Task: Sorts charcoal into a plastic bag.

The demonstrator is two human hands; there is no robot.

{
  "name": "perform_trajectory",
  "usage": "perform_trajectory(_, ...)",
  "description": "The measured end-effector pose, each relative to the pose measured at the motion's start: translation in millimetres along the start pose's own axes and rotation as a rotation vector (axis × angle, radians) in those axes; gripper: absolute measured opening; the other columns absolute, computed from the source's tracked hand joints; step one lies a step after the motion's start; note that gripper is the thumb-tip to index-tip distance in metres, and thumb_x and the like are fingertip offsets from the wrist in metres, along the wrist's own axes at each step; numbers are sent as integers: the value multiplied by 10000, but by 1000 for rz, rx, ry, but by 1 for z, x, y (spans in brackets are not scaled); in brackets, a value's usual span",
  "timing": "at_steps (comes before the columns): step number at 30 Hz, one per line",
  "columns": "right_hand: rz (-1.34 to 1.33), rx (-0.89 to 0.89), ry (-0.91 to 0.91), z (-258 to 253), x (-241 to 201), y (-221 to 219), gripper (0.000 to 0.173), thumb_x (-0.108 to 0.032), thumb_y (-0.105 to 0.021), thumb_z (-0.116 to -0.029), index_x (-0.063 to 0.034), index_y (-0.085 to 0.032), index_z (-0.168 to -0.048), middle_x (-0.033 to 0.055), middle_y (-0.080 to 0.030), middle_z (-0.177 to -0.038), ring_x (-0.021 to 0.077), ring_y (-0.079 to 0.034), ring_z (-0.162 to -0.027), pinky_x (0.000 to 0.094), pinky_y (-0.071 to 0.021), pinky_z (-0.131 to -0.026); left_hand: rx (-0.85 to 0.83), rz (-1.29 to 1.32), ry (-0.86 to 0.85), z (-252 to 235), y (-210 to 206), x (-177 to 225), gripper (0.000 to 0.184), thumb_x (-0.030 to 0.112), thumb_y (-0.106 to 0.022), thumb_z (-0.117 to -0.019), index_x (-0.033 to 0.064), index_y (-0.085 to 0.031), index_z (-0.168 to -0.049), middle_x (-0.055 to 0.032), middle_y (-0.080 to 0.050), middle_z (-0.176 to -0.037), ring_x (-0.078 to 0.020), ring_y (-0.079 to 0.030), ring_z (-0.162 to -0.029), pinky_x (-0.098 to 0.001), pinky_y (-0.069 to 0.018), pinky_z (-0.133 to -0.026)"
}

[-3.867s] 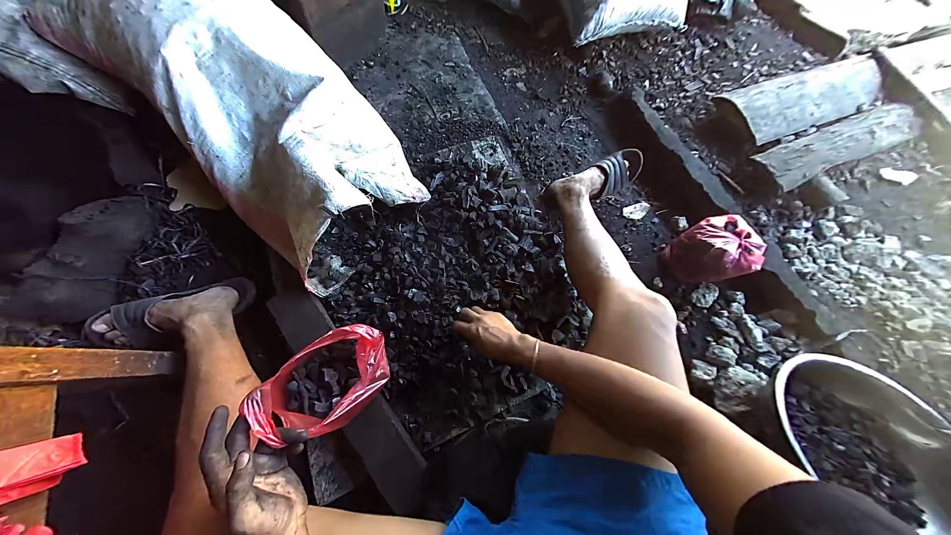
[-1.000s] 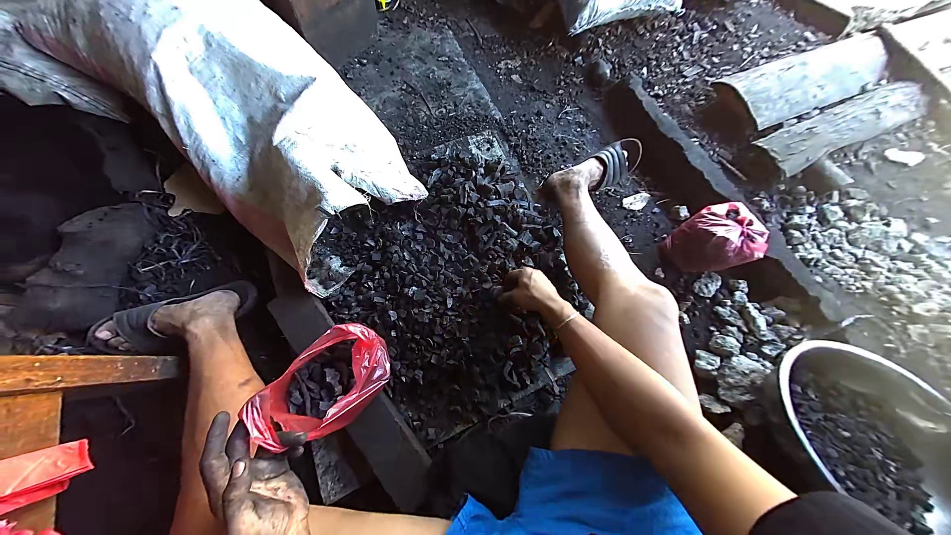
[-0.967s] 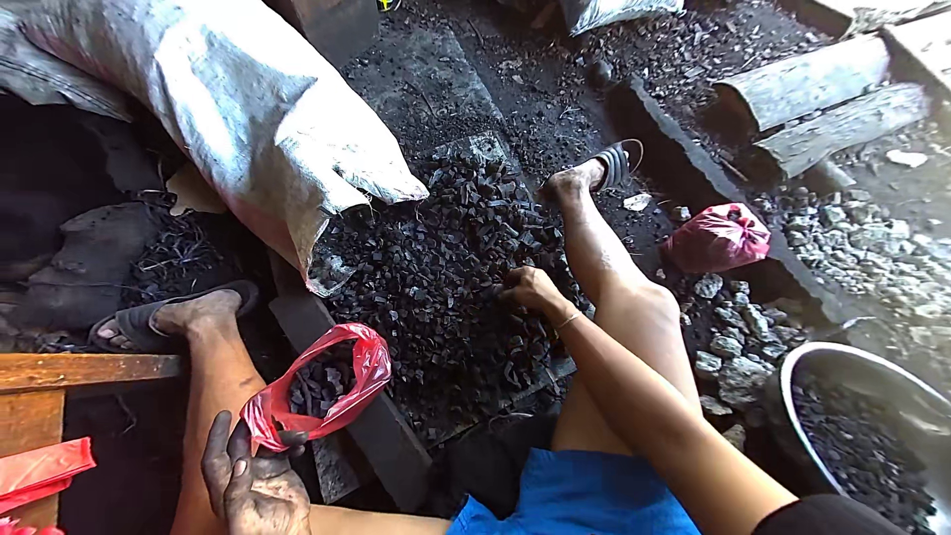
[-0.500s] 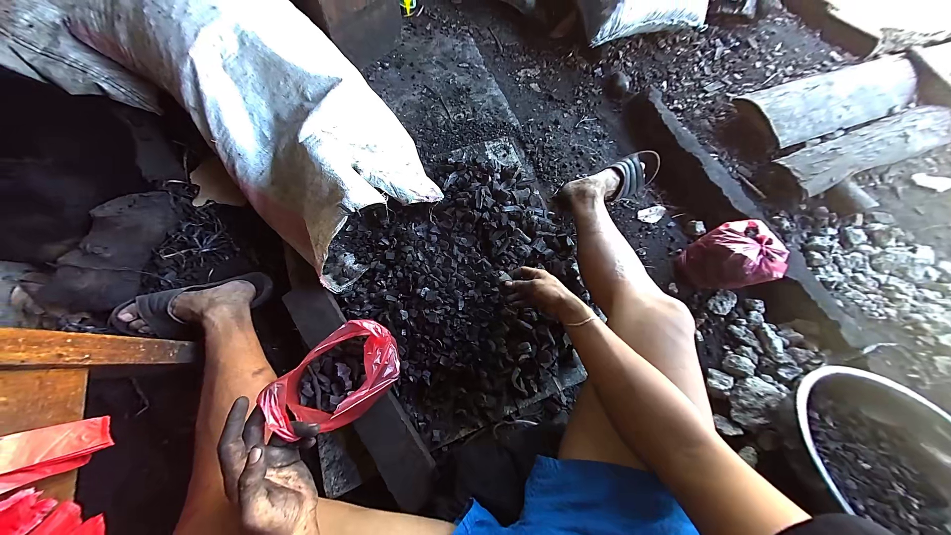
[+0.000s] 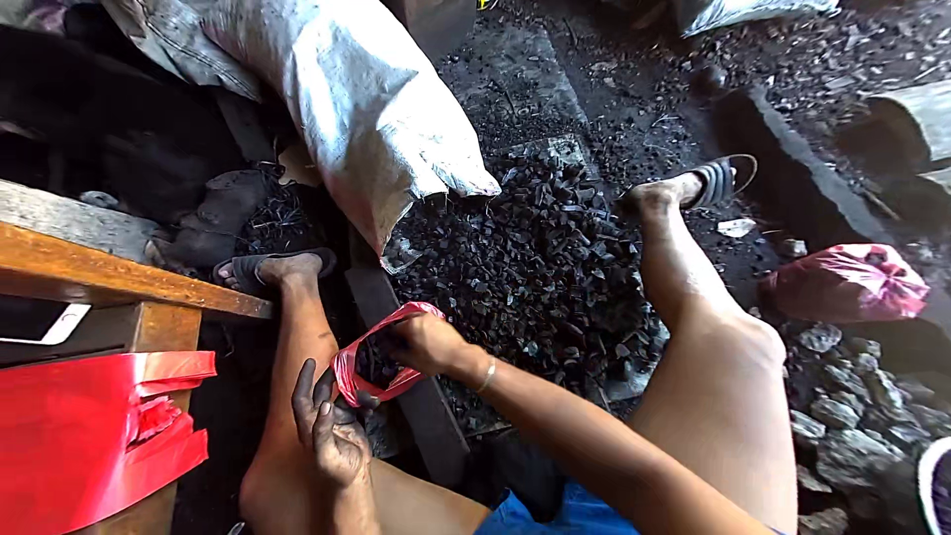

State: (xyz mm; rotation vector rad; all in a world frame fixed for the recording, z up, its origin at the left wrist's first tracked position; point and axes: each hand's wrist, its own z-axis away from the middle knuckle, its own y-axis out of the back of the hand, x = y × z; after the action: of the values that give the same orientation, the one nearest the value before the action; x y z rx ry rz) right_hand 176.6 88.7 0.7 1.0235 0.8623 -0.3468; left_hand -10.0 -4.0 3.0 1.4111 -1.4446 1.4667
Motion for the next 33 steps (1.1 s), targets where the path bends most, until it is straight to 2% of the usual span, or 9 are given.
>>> perform_trajectory(4,24,-48,-115,-32,-23,-48,335,-271,-681,-949,-42,-686,-1195,197,-690,-1214,367,-662,-1168,590,-546,-964,-9,10,4,1,1,1,709,428,-490,-1004,33,-249,-1541,-118,-602,-1344,-178,-693,-771,-294,-575,-523)
perform_trajectory(7,102,56,2,-31,-17,-67,301,-187,-626,-966,-89,-695,-1241,127,-659,-1340,309,-596,-1294,506,-524,-1043,-12,26,16,0,5,-1,735,455,-508,-994,38,-255,-1544,-138,-576,-1370,-209,-696,-856,-316,-588,-575)
perform_trajectory(10,226,24,155,-28,-4,-80,249,-228,-653,-950,-153,-749,-1167,80,-648,-1366,337,-540,-1327,550,-494,-1033,-22,27,26,0,5,-2,695,433,-482,-1004,40,-281,-1540,-142,-567,-1399,-213,-696,-920,-310,-585,-588)
perform_trajectory(13,229,26,226,-17,-8,-68,303,-328,-713,-919,-193,-754,-1186,75,-654,-1346,331,-547,-1306,540,-481,-1044,-14,-42,38,-3,0,-1,627,372,-423,-1009,35,-296,-1523,-82,-595,-1367,-166,-683,-982,-293,-588,-654)
perform_trajectory(17,62,252,332,27,6,-5,208,-257,-692,-958,-146,-780,-1111,78,-730,-1180,258,-660,-1168,453,-536,-1024,-45,-40,67,-4,10,-6,602,383,-438,-1023,90,-309,-1533,-46,-564,-1426,-152,-681,-1046,-273,-597,-654)
perform_trajectory(20,139,220,62,66,66,57,222,-288,-645,-984,-132,-761,-1091,79,-734,-1153,242,-687,-1127,483,-564,-982,-52,-21,73,-5,12,-7,663,425,-501,-1006,90,-308,-1544,-74,-537,-1453,-178,-681,-1045,-288,-593,-614)
perform_trajectory(25,317,-34,-624,123,166,111,372,-310,-689,-924,-85,-691,-1221,189,-677,-1257,404,-651,-1171,673,-527,-918,-109,20,66,-7,8,-8,649,429,-531,-1000,123,-334,-1537,-57,-557,-1450,-173,-696,-1020,-276,-586,-573)
perform_trajectory(31,420,29,-692,143,204,88,521,-186,-743,-837,-172,-642,-1347,188,-601,-1380,434,-593,-1236,644,-550,-863,-53,-22,52,-6,2,-5,617,379,-491,-1012,91,-319,-1530,-62,-546,-1442,-177,-681,-1051,-280,-593,-605)
perform_trajectory(33,426,50,-690,143,213,82,499,-127,-698,-861,-206,-658,-1352,187,-577,-1412,438,-588,-1239,635,-560,-856,-18,-47,43,-5,0,-4,632,377,-484,-996,71,-312,-1522,-76,-558,-1419,-185,-696,-1001,-290,-591,-574)
